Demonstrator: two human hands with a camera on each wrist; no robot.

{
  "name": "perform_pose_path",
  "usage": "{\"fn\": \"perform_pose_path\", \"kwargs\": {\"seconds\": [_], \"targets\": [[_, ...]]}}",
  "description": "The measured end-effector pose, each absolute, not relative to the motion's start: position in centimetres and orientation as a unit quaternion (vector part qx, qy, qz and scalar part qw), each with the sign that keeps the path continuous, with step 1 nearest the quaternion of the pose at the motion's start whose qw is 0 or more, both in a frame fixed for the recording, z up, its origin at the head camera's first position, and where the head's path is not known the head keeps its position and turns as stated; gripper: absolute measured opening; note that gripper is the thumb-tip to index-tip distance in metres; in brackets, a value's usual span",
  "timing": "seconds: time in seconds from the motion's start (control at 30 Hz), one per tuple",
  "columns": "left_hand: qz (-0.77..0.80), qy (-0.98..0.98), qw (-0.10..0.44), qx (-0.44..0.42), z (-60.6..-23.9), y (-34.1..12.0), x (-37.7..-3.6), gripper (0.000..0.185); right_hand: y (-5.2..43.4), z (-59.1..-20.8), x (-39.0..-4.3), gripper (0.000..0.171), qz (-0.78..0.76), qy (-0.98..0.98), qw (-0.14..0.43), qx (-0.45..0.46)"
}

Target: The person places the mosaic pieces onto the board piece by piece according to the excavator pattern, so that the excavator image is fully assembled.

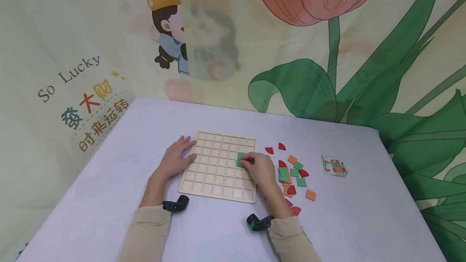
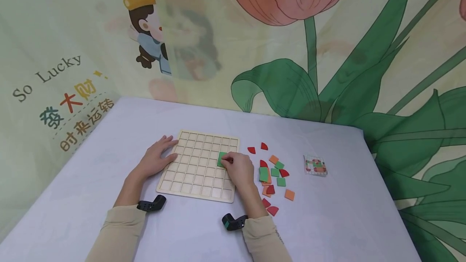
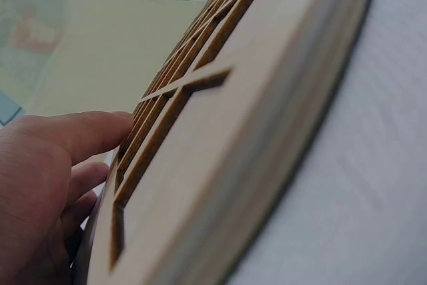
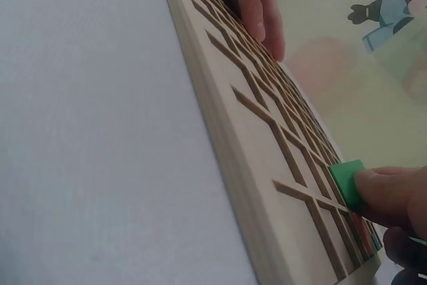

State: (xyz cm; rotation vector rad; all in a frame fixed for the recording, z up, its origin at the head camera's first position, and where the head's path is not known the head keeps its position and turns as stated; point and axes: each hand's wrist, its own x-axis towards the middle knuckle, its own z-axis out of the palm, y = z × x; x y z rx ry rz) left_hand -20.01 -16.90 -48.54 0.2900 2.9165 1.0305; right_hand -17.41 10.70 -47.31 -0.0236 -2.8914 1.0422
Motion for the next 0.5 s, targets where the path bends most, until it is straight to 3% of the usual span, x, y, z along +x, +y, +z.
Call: {"fn": "perform_pose_path", "kwargs": {"seconds": [0.5], "targets": [[0.327, 0.940, 0.012, 0.092, -48.57, -16.74, -19.91, 0.055, 10.46, -47.28, -17.37, 0.004, 0.258, -0.964, 0.051, 0.031]]}}
